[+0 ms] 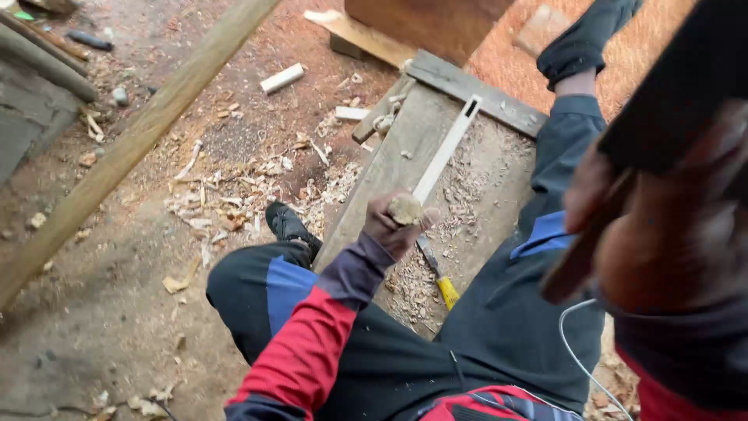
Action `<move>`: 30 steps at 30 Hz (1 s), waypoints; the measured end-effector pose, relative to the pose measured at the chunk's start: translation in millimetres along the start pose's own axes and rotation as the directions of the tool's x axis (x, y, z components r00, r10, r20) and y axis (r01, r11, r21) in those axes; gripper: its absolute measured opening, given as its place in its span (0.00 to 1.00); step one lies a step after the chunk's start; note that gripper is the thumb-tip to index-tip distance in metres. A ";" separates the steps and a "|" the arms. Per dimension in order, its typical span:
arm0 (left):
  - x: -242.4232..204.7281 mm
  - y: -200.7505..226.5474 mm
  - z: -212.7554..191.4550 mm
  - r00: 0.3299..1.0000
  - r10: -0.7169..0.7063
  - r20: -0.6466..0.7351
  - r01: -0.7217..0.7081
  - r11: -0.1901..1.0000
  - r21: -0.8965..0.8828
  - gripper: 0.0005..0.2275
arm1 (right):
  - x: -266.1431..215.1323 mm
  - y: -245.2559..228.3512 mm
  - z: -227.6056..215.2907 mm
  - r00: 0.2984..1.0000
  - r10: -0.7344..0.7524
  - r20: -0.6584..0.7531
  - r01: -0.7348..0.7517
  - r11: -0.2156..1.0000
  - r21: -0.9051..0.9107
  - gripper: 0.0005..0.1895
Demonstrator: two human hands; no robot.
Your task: Shaping a wooden furniture component using a hammer and a chisel.
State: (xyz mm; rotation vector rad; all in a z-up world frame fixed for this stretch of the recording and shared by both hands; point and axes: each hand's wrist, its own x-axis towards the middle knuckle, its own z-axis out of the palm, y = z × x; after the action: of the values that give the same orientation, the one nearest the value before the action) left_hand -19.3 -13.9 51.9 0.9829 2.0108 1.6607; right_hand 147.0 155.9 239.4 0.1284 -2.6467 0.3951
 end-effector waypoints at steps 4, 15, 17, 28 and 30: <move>-27.0 -47.2 16.3 0.717 0.663 -0.215 -0.473 0.689 0.549 0.11 | 11.6 -37.9 43.8 0.554 0.639 0.534 -0.774 0.631 0.047 0.23; -86.0 46.5 -38.5 0.974 0.225 -0.008 -0.224 0.962 -0.155 0.13 | -41.7 -36.6 69.4 0.492 0.659 0.569 -0.776 0.037 0.629 0.17; -47.9 44.6 -37.4 0.980 0.197 -0.037 -0.200 0.975 -0.101 0.14 | -46.0 -47.7 71.7 0.461 0.696 0.551 -0.767 0.001 0.641 0.14; -31.4 123.7 22.8 0.980 0.191 -0.054 -0.198 0.963 -0.184 0.16 | -233.7 118.9 127.7 0.511 0.064 0.857 -0.848 -0.128 0.514 0.11; -39.6 108.9 35.2 0.937 0.343 -0.066 -0.348 0.933 -0.095 0.15 | -245.7 126.3 133.9 0.690 0.024 0.723 -0.707 -0.195 0.680 0.11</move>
State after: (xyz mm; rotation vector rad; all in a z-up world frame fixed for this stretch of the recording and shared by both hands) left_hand 62.6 -8.8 141.0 1.3302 1.8345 1.9641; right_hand 289.0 242.4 -18.7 -0.2665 -1.8897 2.9263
